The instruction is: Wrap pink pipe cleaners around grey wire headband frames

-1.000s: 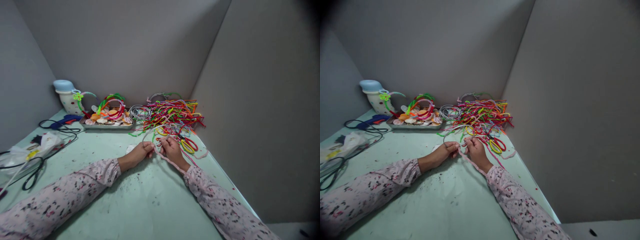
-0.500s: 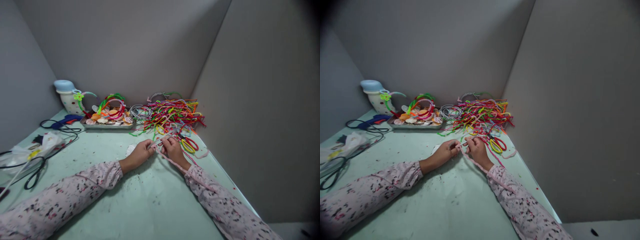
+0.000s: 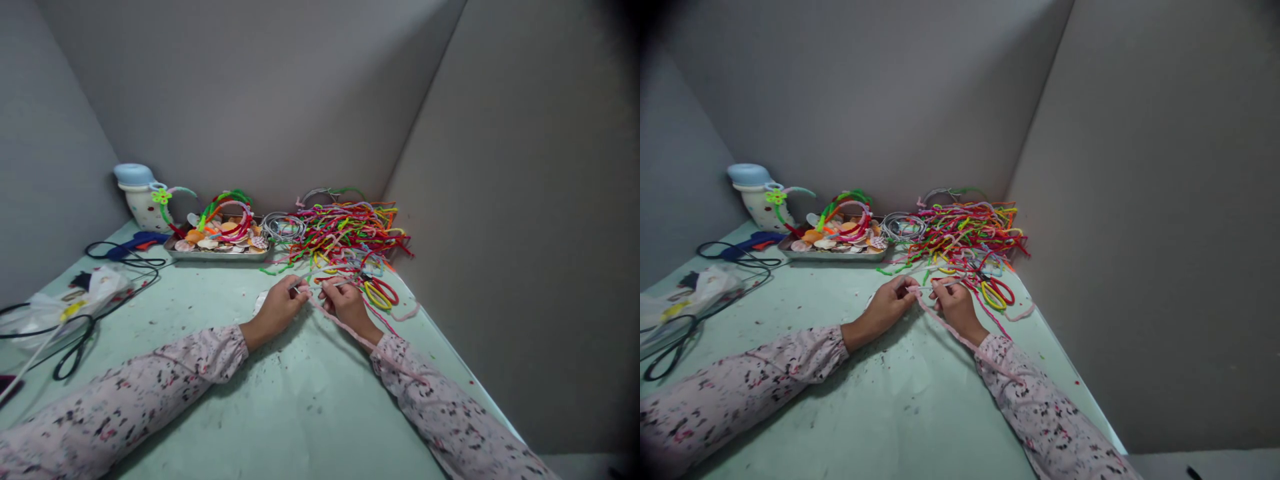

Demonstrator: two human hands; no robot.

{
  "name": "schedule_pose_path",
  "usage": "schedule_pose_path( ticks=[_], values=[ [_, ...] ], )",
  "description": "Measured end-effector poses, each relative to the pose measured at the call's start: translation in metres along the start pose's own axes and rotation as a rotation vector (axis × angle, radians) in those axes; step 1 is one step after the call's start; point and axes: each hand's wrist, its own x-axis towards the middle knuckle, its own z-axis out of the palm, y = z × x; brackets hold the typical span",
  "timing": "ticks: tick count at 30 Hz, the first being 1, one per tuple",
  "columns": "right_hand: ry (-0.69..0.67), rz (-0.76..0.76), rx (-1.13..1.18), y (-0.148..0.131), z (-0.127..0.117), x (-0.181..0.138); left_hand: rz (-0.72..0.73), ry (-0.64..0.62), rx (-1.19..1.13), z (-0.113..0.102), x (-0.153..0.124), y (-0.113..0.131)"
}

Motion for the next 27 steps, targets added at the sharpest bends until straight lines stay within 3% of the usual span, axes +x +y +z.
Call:
schedule_pose_path(
  ticks=[27],
  values=[
    [-0.027, 0.012, -0.001, -0.0015, 0.0004, -0.0005, -0.018, 0.018, -0.053, 0.0006, -0.0002, -0.0001]
  ],
)
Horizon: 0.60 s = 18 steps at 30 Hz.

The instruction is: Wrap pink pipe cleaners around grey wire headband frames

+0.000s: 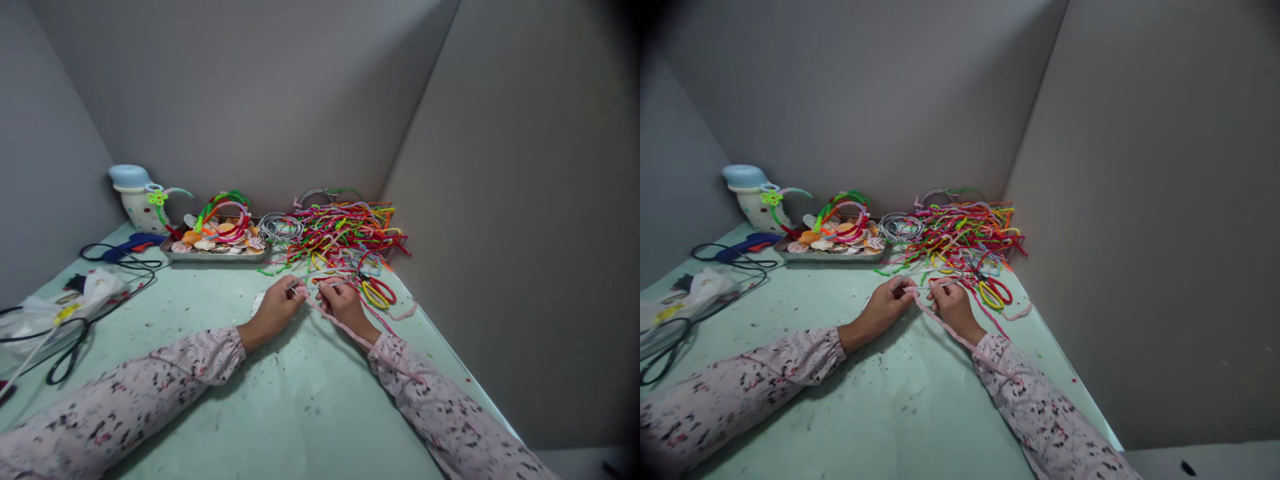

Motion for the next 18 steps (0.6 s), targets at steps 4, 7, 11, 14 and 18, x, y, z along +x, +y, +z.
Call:
schedule_pose_path(
  ticks=[4, 7, 11, 14, 18],
  values=[
    [-0.006, 0.001, 0.008, -0.0004, 0.0003, 0.0001, 0.011, -0.016, -0.009, 0.0000, 0.0002, -0.0022],
    [0.002, -0.005, 0.019, -0.0010, 0.0004, -0.0003, 0.014, -0.016, -0.002, 0.0001, 0.0002, -0.0027],
    [-0.001, 0.008, 0.031, -0.0019, 0.0008, -0.0003, 0.007, -0.011, -0.001, 0.0001, -0.0002, -0.0011],
    [0.000, 0.011, 0.035, -0.0004, 0.0011, 0.0006, -0.004, -0.014, -0.028, 0.0001, -0.0005, 0.0003],
    [0.005, 0.005, 0.047, 0.0027, 0.0012, 0.0017, 0.005, -0.006, -0.026, 0.0000, -0.0003, -0.0005]
  ],
)
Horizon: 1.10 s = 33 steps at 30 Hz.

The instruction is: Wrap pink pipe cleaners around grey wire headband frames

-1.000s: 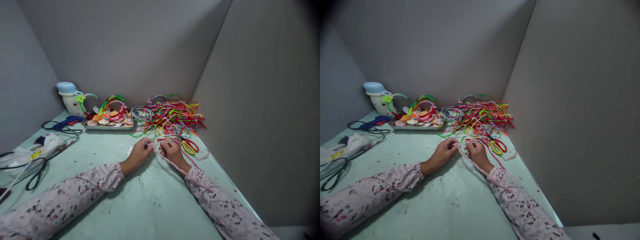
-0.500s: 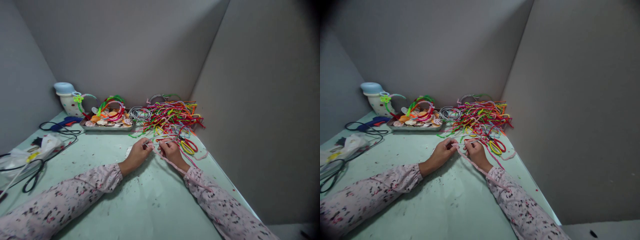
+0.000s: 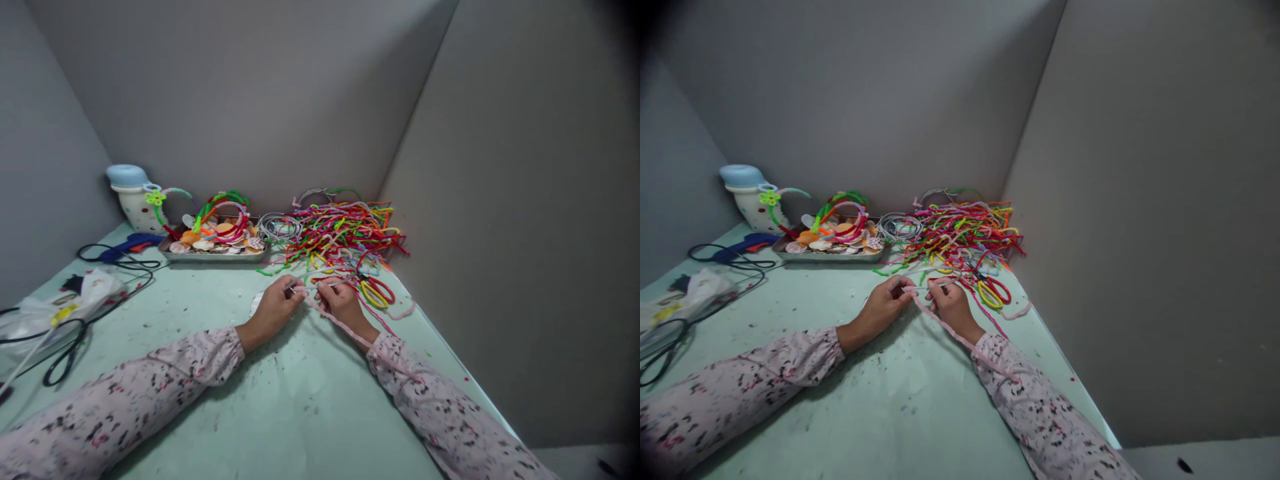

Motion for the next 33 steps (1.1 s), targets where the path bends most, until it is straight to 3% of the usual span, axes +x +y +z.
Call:
schedule_pose_path(
  ticks=[33],
  values=[
    [-0.009, 0.035, -0.064, -0.0006, 0.0016, 0.0011, -0.009, 0.019, 0.027, -0.0012, 0.0005, -0.0007]
  ],
)
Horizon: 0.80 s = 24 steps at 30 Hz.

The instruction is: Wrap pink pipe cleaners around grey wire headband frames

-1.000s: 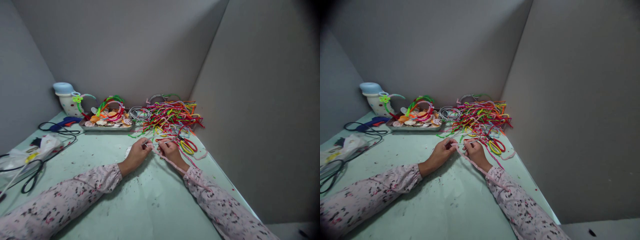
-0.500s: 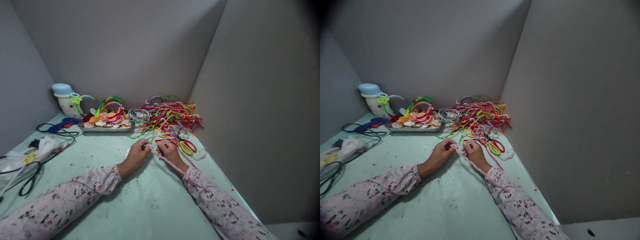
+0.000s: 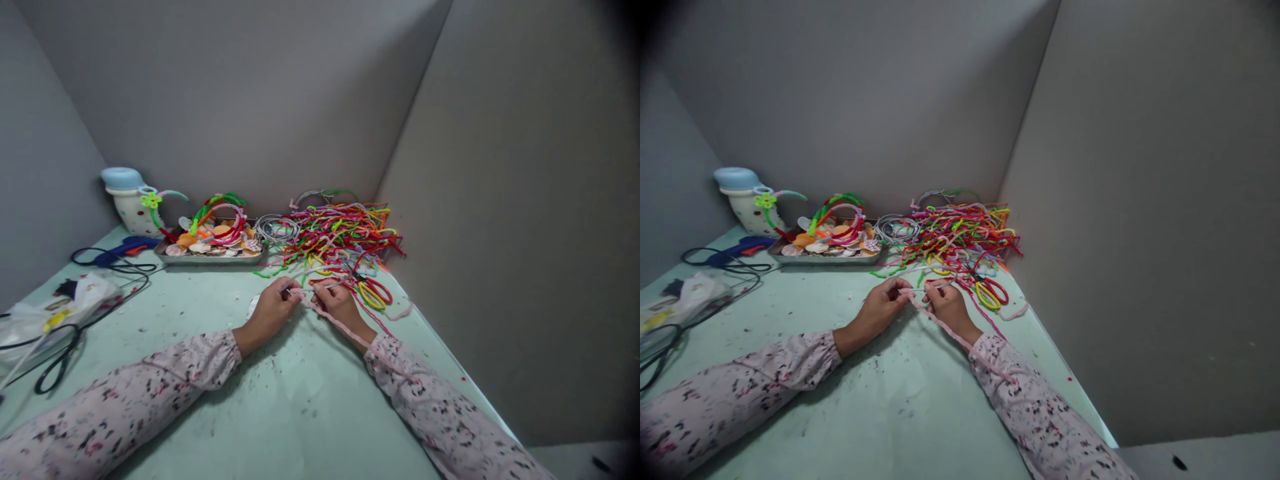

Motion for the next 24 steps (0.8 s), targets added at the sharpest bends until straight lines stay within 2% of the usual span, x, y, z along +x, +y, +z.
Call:
schedule_pose_path(
  ticks=[24],
  values=[
    [-0.017, -0.007, 0.010, 0.0025, 0.0001, -0.0004, -0.039, 0.009, 0.027, 0.0006, -0.0001, 0.0020]
  ],
)
